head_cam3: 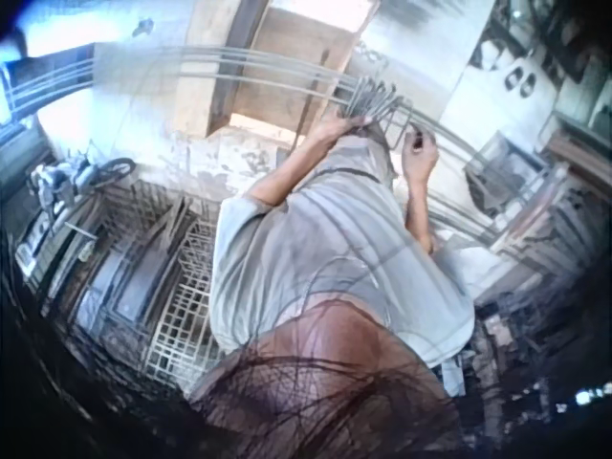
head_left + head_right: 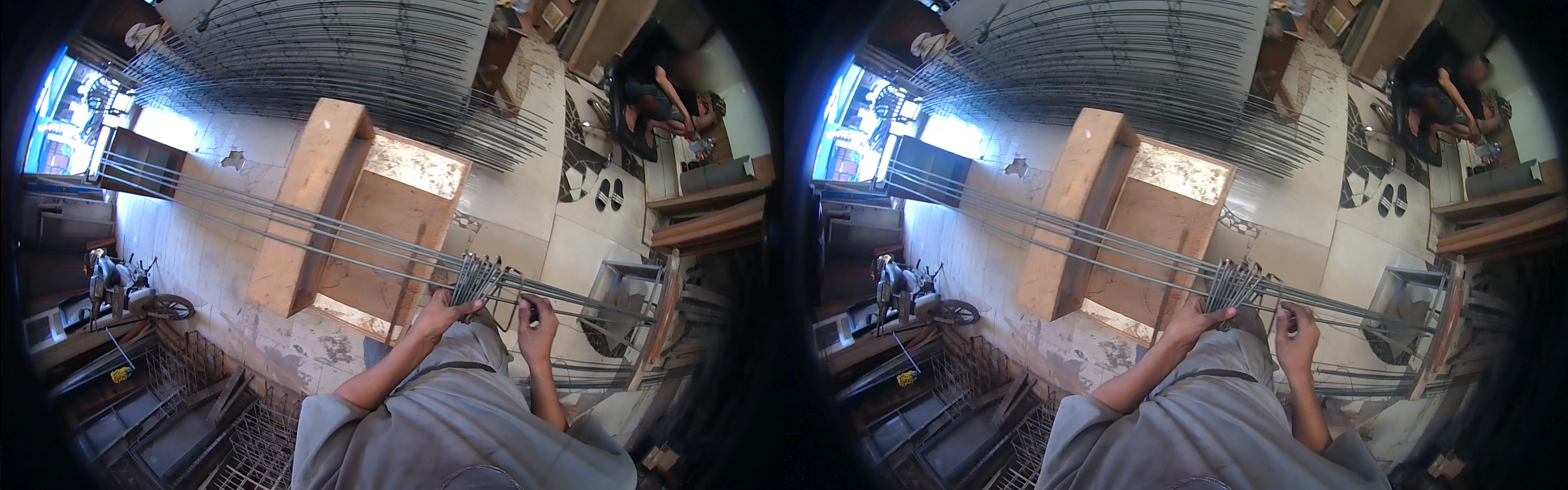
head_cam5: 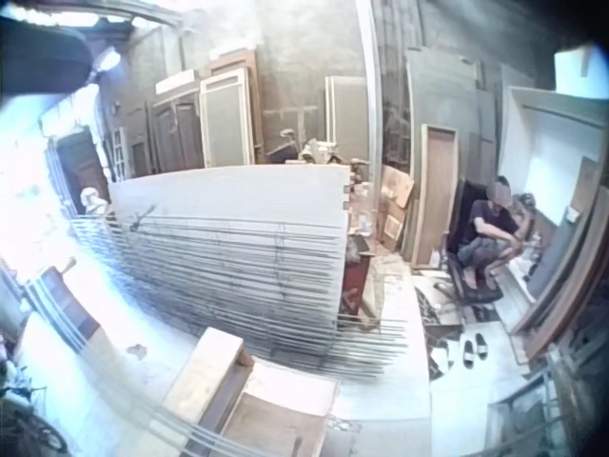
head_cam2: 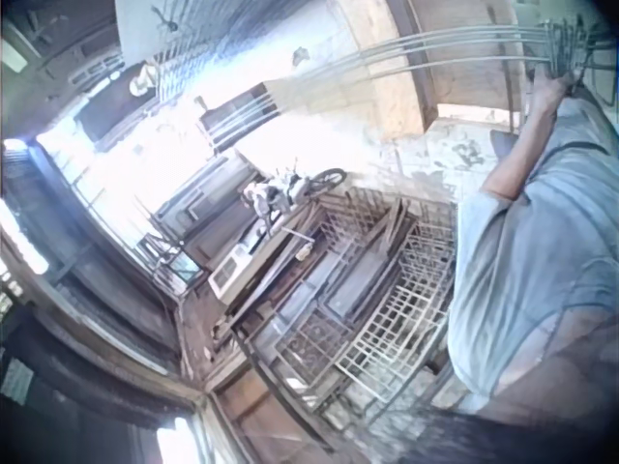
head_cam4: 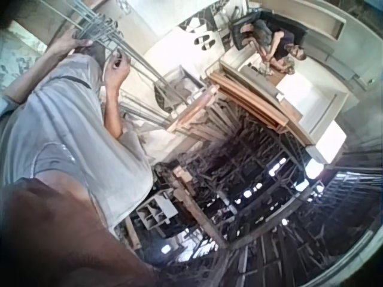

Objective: The person organizes long metal rods and short U-shaped metal clips by hand on a workshop floor, then uses a small tool to tighten the clips around the rods.

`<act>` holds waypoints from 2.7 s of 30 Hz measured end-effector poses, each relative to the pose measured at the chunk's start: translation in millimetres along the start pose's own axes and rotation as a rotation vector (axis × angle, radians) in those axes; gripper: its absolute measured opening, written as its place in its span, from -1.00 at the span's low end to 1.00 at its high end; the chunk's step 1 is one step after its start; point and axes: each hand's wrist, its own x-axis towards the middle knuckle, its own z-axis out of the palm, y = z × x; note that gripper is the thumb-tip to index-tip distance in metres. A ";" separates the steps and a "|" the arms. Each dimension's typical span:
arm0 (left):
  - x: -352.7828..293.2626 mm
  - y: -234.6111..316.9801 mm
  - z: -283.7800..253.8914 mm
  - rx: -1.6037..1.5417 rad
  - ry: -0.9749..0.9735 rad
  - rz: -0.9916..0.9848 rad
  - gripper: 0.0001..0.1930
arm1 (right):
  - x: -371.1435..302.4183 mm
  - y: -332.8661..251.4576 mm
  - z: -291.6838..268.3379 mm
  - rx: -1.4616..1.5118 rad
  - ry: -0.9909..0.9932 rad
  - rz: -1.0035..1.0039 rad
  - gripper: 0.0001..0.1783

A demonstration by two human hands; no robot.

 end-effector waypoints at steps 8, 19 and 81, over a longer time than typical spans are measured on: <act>-11.9 11.3 -78.2 0.001 0.067 0.197 -0.58 | -16.9 -19.9 14.8 -0.096 0.296 0.092 -0.77; -30.3 23.4 -181.5 0.061 0.271 0.505 -0.27 | -94.3 -119.7 138.8 0.169 0.156 0.063 -0.84; -108.1 67.0 -632.4 -0.887 -0.090 0.658 -0.63 | 15.6 -252.1 250.8 0.964 -0.326 0.731 -0.73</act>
